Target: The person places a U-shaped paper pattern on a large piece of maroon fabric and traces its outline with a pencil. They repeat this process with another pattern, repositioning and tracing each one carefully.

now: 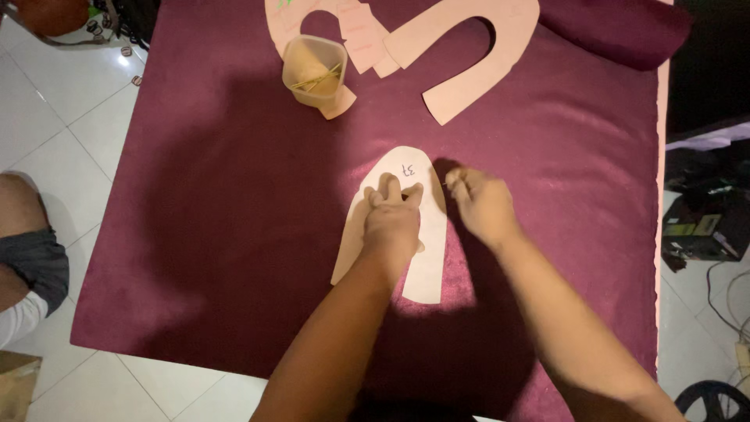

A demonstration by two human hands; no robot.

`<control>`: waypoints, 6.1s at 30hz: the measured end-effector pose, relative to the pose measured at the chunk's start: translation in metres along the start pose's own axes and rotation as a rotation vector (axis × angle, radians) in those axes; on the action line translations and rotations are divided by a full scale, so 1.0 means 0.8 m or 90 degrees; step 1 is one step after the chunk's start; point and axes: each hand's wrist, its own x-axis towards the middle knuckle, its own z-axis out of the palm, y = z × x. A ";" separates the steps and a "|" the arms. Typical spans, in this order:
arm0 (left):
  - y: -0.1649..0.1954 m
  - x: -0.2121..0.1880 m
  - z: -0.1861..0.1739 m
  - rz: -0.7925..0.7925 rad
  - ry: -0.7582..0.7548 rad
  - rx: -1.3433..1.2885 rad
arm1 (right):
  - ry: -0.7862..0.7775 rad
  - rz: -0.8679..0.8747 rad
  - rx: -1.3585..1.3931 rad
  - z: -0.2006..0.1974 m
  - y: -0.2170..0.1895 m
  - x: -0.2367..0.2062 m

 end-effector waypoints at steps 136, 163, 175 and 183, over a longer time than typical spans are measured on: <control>-0.023 -0.050 0.045 0.176 0.043 0.236 | 0.054 0.201 0.022 0.035 -0.076 -0.255; -0.024 -0.050 0.044 0.178 0.010 0.283 | -0.033 0.028 0.029 0.025 -0.104 -0.228; -0.023 -0.050 0.040 0.178 0.006 0.285 | 0.005 0.065 0.075 0.029 -0.096 -0.244; -0.018 -0.051 0.035 0.169 -0.016 0.319 | 0.023 0.144 -0.029 0.012 -0.078 -0.254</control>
